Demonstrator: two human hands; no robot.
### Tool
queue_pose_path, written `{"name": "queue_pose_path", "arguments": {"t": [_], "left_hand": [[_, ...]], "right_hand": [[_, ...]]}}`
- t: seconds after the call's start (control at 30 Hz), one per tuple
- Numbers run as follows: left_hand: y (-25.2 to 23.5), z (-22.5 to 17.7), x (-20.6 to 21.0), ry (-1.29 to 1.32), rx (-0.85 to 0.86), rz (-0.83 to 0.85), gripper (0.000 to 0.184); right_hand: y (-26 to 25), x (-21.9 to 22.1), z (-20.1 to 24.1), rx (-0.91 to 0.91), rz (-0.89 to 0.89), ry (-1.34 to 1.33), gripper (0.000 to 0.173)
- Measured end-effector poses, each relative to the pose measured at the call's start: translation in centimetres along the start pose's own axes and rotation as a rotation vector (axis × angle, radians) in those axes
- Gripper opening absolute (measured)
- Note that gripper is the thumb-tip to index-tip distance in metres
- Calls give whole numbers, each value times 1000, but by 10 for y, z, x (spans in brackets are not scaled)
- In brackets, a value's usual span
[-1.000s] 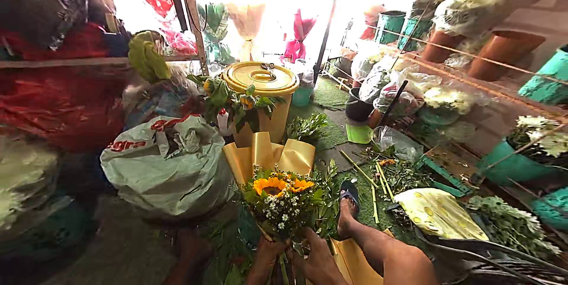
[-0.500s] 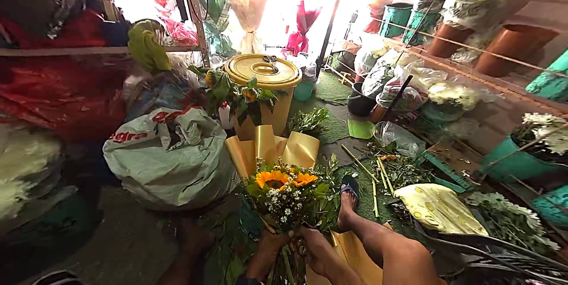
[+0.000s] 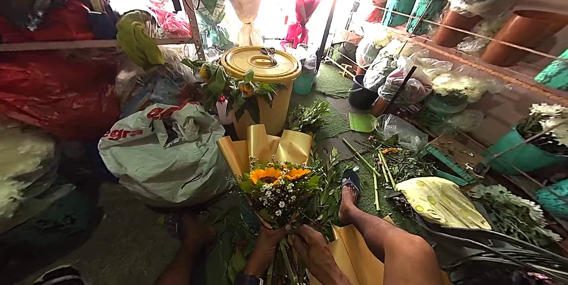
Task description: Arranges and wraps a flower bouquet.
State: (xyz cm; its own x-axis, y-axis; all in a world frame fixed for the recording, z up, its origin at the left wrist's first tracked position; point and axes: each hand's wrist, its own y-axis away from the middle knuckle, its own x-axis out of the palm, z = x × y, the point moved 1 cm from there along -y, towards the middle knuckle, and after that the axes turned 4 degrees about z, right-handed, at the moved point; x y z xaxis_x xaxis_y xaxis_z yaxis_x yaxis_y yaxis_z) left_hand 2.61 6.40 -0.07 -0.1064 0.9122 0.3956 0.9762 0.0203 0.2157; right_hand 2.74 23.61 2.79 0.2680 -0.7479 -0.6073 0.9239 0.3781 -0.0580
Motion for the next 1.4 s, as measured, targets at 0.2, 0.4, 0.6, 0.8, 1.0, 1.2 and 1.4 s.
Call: {"name": "queue_pose_path", "arguments": {"t": [0.2,0.4,0.6,0.8,1.0,1.2,1.4], "left_hand": [[2,12,-3,-101,-115,-33,61],[-3,12,-3,-16,-75,-26,67],[-7,13,-11,-16,-110,-40,61],[-38,8,-11,-62,-99,-48,61],[-78,8,-11,-73,-154,-88,45],[-62,-5,-41,-548,-410,-106,54],[12,29,-144,-530,-408,-472,39]], "right_hand": [[-28,-16,6,446,366,-35,29],[-40,-11,-19,417,340,-113,29],[-53,-7,-25,333,402,-232,30],[-84,-28,-15,389,557,-196,34],[-136,-41,-45,405,542,-178,36],[-146,-33,-56,432,609,-23,34],[-145,-31,-52,448,643,126,38]]}}
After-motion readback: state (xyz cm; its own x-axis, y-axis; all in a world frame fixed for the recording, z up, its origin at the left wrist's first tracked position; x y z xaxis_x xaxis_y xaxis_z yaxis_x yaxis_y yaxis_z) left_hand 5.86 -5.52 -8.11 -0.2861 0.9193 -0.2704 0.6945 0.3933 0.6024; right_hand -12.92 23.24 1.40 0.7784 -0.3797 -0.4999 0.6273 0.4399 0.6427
